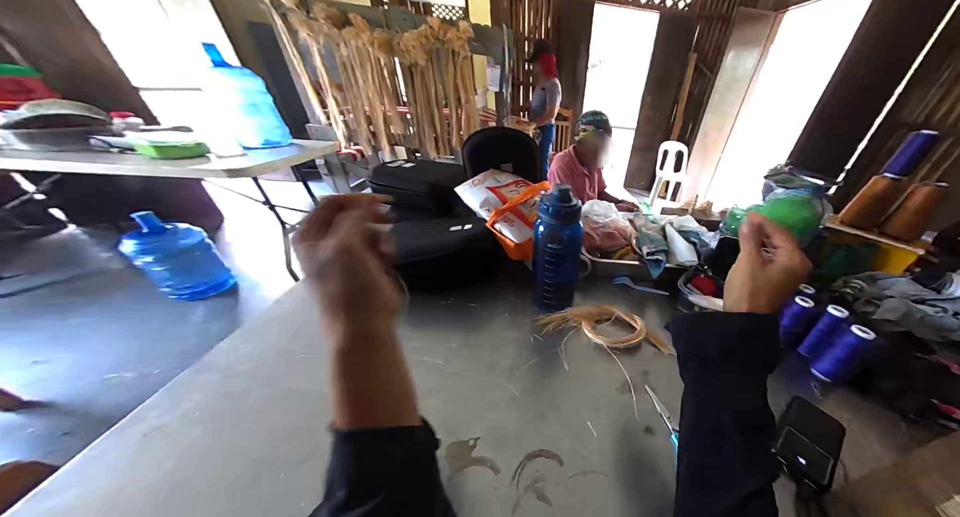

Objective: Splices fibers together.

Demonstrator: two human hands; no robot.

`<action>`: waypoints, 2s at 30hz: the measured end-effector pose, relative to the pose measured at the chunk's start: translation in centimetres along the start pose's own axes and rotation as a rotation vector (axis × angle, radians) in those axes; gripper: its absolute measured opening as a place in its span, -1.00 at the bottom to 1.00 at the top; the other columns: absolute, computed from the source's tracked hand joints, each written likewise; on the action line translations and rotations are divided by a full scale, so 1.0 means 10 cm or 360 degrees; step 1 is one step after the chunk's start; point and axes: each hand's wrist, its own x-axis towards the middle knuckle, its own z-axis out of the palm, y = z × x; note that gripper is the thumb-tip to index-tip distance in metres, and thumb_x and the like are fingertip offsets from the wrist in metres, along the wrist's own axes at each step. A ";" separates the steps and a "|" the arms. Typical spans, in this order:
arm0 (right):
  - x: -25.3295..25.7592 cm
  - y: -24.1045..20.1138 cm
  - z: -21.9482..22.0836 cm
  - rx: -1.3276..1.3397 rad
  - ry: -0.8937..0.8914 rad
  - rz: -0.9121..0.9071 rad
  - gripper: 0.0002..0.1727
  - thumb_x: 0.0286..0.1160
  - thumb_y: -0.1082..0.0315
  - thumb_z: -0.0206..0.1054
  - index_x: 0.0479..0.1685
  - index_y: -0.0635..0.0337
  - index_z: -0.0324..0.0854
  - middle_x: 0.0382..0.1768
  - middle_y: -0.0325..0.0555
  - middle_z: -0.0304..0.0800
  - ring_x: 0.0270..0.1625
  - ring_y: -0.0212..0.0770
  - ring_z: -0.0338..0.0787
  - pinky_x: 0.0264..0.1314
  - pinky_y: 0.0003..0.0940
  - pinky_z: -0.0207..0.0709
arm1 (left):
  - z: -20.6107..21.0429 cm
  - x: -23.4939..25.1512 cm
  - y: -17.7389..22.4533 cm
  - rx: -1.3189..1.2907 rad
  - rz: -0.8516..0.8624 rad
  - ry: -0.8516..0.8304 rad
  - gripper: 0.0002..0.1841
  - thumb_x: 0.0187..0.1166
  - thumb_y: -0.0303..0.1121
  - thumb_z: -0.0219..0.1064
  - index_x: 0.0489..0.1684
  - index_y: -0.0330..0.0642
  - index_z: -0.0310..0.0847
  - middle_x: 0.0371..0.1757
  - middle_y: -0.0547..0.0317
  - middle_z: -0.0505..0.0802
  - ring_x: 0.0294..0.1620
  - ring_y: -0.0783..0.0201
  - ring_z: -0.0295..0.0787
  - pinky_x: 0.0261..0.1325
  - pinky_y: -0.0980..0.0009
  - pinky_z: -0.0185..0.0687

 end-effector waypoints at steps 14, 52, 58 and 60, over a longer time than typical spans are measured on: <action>-0.43 -1.15 0.33 0.1346 -0.1211 0.0908 -0.78 0.40 0.66 0.39 -0.03 0.32 0.81 -0.17 -0.14 0.89 -0.23 -0.38 0.84 -0.09 -0.45 0.79 | 0.80 -0.61 -0.14 -0.0242 -0.0315 -0.1204 -0.82 0.62 -0.54 0.26 -0.37 -0.22 0.76 -0.55 0.30 0.75 -0.72 0.61 0.38 -0.67 0.72 0.23; -0.36 -0.91 0.35 0.0587 -0.1075 0.0228 -0.88 0.24 0.58 0.60 -0.29 0.20 0.88 -0.38 -0.27 0.92 -0.37 -0.55 0.83 -0.19 -0.60 0.74 | 0.81 -0.59 -0.10 0.0246 -0.0229 -0.1064 -0.91 0.55 -0.53 0.43 -0.36 -0.26 0.81 -0.49 0.23 0.84 -0.50 0.48 0.70 -0.35 0.57 0.62; -0.36 -0.89 0.35 0.0604 -0.0959 0.0091 -0.89 0.24 0.56 0.58 -0.30 0.22 0.87 -0.34 -0.27 0.92 -0.36 -0.57 0.82 -0.20 -0.62 0.74 | 0.77 -0.54 -0.10 0.0230 -0.0260 -0.1140 -0.92 0.56 -0.52 0.43 -0.33 -0.26 0.82 -0.47 0.25 0.85 -0.48 0.51 0.69 -0.34 0.59 0.59; -0.36 -0.88 0.35 0.0625 -0.0911 0.0049 -0.90 0.25 0.56 0.57 -0.29 0.22 0.87 -0.31 -0.27 0.92 -0.34 -0.57 0.81 -0.19 -0.63 0.74 | 0.75 -0.52 -0.11 0.0195 -0.0274 -0.1198 -0.92 0.55 -0.53 0.43 -0.33 -0.26 0.83 -0.47 0.26 0.86 -0.49 0.54 0.67 -0.36 0.62 0.55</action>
